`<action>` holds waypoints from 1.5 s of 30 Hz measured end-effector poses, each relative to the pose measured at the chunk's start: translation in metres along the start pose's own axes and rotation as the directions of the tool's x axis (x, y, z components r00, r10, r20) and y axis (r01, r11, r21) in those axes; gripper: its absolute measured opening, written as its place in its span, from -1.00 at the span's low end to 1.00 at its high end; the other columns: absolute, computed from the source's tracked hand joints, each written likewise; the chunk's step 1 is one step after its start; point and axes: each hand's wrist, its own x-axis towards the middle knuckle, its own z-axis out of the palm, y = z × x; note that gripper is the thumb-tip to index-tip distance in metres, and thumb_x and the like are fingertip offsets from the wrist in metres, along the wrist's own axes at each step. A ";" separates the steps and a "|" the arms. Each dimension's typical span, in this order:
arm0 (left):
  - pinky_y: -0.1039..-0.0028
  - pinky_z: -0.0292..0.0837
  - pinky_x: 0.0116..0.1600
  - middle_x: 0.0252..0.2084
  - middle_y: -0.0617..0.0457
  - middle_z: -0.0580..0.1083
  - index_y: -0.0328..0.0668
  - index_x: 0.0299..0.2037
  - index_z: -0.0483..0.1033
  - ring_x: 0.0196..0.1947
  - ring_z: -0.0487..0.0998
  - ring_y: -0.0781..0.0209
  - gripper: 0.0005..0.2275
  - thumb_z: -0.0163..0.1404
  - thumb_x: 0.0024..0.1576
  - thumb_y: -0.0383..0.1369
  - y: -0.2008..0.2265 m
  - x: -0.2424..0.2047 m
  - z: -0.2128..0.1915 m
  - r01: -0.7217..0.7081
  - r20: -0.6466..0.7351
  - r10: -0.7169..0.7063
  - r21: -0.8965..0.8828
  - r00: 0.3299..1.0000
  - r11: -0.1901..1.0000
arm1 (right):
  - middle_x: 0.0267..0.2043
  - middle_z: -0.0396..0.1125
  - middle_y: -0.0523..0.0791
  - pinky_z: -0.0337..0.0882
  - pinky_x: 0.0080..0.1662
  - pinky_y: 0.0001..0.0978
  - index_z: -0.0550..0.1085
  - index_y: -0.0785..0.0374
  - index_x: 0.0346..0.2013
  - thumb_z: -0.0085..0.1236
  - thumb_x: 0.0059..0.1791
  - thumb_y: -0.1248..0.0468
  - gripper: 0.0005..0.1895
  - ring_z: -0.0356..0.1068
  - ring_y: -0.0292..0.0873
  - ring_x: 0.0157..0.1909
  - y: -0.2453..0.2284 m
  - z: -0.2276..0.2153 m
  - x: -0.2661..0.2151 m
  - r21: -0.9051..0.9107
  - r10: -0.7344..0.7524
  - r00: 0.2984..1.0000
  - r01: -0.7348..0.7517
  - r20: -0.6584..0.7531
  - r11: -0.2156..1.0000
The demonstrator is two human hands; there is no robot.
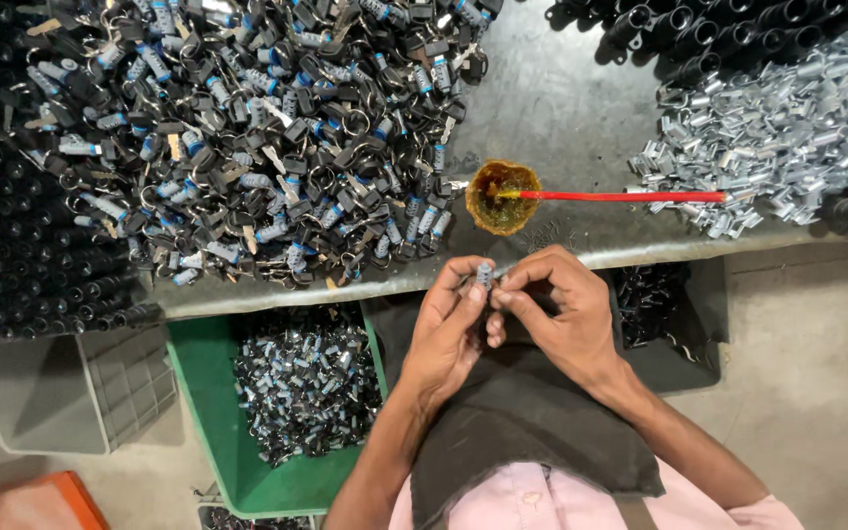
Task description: The person repeatedly picks small metal key components from a pile, applies a yellow substance with a red brush, and attaches a metal ring to each component. Finished units are placed into a green bin below the workbench.
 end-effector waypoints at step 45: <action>0.37 0.44 -0.06 -0.27 0.07 0.44 -0.15 0.06 0.40 -0.27 0.44 0.28 -0.77 0.06 0.28 -0.29 0.003 0.030 -0.009 -0.128 -0.055 0.119 -0.222 0.991 0.967 | -0.27 0.46 0.06 0.62 -0.17 -0.35 0.49 0.51 -0.07 0.13 0.22 0.43 -0.89 0.54 -0.14 -0.31 -0.025 -0.068 0.018 0.209 0.038 0.913 0.052 -0.405 0.977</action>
